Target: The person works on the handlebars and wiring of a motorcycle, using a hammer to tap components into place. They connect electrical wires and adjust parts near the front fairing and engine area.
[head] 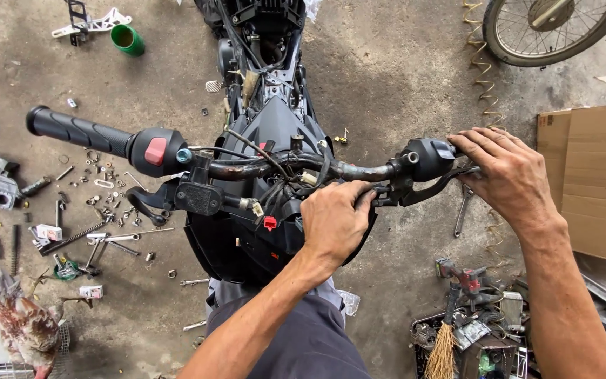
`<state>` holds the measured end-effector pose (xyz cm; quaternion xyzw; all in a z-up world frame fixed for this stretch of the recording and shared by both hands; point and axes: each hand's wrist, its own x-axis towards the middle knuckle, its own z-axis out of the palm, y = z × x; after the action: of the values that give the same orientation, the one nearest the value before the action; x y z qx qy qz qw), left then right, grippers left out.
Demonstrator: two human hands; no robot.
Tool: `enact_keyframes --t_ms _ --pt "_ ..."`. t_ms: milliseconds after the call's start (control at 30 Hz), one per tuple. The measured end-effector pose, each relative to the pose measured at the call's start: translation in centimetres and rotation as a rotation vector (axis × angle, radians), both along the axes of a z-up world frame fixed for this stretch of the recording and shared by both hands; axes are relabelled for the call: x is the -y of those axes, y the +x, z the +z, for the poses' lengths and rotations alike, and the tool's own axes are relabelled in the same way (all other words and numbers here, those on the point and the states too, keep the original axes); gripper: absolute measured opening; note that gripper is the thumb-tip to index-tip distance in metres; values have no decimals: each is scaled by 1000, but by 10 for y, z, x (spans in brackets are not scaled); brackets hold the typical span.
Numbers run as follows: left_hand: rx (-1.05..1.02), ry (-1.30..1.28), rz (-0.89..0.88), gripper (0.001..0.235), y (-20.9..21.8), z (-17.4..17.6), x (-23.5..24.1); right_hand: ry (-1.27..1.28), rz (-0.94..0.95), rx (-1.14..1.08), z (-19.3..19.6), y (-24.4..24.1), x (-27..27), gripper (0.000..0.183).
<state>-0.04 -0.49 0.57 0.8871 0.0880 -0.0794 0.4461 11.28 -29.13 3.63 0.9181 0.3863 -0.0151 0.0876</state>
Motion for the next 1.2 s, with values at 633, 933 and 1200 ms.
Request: enact_keyframes --t_ms 633,933,1200 --pt "7 73 -239 22 8 -9 -4 -69 30 43 -1 2 1 73" --pt "115 115 -237 15 2 -13 2 -3 79 25 -4 5 1 61" --pt "280 185 -298 14 2 -14 1 18 155 32 -2 9 -4 57"
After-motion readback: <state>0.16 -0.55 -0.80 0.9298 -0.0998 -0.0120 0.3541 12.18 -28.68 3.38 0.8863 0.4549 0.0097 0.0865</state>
